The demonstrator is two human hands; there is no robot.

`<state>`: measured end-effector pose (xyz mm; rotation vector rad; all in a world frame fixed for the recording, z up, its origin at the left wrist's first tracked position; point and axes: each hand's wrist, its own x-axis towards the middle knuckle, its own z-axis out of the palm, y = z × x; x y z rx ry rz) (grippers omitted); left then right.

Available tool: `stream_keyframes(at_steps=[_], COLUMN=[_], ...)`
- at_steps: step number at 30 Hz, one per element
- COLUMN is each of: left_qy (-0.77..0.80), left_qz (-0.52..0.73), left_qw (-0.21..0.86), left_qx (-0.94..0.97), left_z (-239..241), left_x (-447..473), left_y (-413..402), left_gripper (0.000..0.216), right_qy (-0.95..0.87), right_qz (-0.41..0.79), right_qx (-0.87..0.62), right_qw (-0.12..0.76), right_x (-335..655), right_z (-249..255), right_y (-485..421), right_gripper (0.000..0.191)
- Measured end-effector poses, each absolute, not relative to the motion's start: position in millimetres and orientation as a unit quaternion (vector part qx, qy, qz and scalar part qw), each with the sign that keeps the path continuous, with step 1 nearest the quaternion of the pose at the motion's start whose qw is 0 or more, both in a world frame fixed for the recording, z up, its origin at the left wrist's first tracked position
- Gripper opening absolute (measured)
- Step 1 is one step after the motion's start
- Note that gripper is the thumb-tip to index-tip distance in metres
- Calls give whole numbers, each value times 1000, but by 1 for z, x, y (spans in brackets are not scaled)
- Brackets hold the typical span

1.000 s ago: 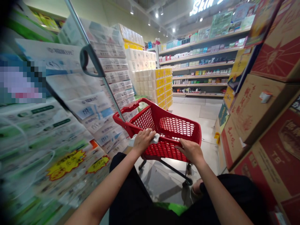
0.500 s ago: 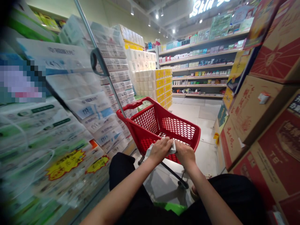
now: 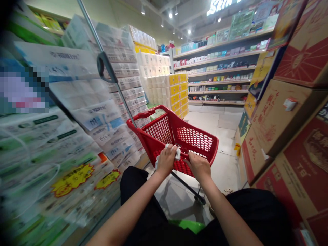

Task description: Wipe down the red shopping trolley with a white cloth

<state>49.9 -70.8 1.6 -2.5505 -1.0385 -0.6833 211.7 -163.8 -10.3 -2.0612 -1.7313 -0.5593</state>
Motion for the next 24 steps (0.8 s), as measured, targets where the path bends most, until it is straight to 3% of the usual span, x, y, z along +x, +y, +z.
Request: stream_keyframes(at_steps=[3, 6, 11, 24], left_qy=[-313, -281, -356, -395], left_qz=[-229, -208, -211, -225], left_qw=[138, 136, 148, 129], left_qx=[-911, -927, -898, -881], left_z=[-6, 1, 16, 16], left_x=[61, 50, 18, 20], left_y=[-86, -78, -45, -28], left_gripper=[43, 44, 43, 36], right_qy=[-625, -633, -630, -640], right_qz=[-189, -185, -198, -176], right_qx=[-733, -727, -726, -724], right_qw=[189, 191, 192, 186], right_x=[210, 212, 212, 203], right_z=[-9, -10, -15, -8], right_y=[-164, -165, -161, -161], right_gripper=[16, 20, 34, 24])
